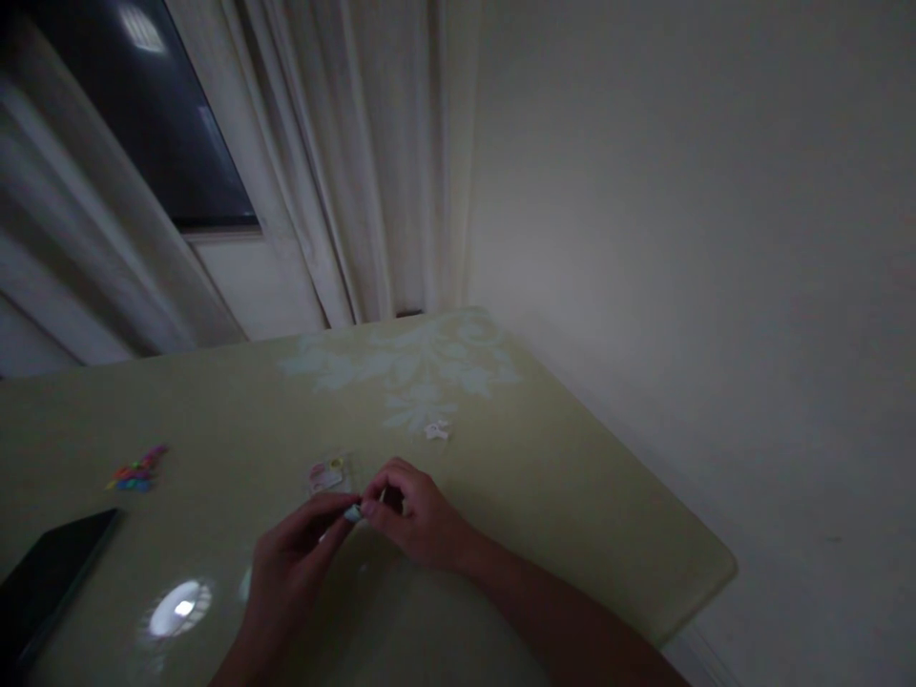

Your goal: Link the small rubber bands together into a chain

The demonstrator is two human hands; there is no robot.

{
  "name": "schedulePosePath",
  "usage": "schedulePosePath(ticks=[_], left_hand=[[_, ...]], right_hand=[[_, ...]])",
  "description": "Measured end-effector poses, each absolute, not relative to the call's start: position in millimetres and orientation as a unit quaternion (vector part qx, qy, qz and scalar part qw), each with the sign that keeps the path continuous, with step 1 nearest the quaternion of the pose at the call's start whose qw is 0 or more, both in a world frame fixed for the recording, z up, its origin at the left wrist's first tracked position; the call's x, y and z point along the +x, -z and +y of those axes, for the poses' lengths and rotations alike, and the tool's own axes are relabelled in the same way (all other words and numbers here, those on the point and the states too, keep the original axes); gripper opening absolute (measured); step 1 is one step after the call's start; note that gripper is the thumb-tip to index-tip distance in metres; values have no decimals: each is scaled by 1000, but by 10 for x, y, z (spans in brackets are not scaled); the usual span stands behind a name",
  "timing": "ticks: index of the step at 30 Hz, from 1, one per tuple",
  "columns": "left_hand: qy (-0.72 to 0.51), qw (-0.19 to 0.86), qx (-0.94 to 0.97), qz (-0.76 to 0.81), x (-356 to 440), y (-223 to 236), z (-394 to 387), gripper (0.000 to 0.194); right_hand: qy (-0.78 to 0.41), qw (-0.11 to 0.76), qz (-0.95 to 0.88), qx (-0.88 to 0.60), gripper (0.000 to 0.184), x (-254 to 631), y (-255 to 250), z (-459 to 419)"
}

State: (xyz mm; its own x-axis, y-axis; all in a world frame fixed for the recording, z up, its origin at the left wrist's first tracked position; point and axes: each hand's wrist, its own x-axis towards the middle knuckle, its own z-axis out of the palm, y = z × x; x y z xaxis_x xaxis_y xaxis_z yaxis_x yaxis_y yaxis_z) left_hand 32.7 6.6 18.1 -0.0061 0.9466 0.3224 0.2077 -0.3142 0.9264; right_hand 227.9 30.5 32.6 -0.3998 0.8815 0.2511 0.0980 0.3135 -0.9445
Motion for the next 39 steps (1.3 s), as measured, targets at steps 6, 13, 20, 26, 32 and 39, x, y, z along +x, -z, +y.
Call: schedulePosePath(ticks=[6, 13, 20, 26, 32, 39], left_hand=[[-515, 336, 603, 508, 348, -127, 57, 20], [-526, 340, 574, 528, 431, -48, 30, 23], [-504, 345, 589, 529, 387, -37, 55, 21], [-504, 318, 592, 542, 370, -42, 60, 20], [-500, 329, 579, 553, 377, -70, 60, 23], [-501, 328, 587, 545, 397, -137, 64, 18]], right_hand=[[-391, 473, -695, -374, 30, 2244, -262, 287], [-320, 520, -692, -385, 22, 2171, -123, 252], [-358, 523, -663, -399, 26, 2171, -183, 278], [-384, 534, -648, -385, 27, 2180, -192, 311], [-377, 531, -657, -379, 26, 2201, -159, 333], [-332, 512, -700, -372, 27, 2251, -150, 335]])
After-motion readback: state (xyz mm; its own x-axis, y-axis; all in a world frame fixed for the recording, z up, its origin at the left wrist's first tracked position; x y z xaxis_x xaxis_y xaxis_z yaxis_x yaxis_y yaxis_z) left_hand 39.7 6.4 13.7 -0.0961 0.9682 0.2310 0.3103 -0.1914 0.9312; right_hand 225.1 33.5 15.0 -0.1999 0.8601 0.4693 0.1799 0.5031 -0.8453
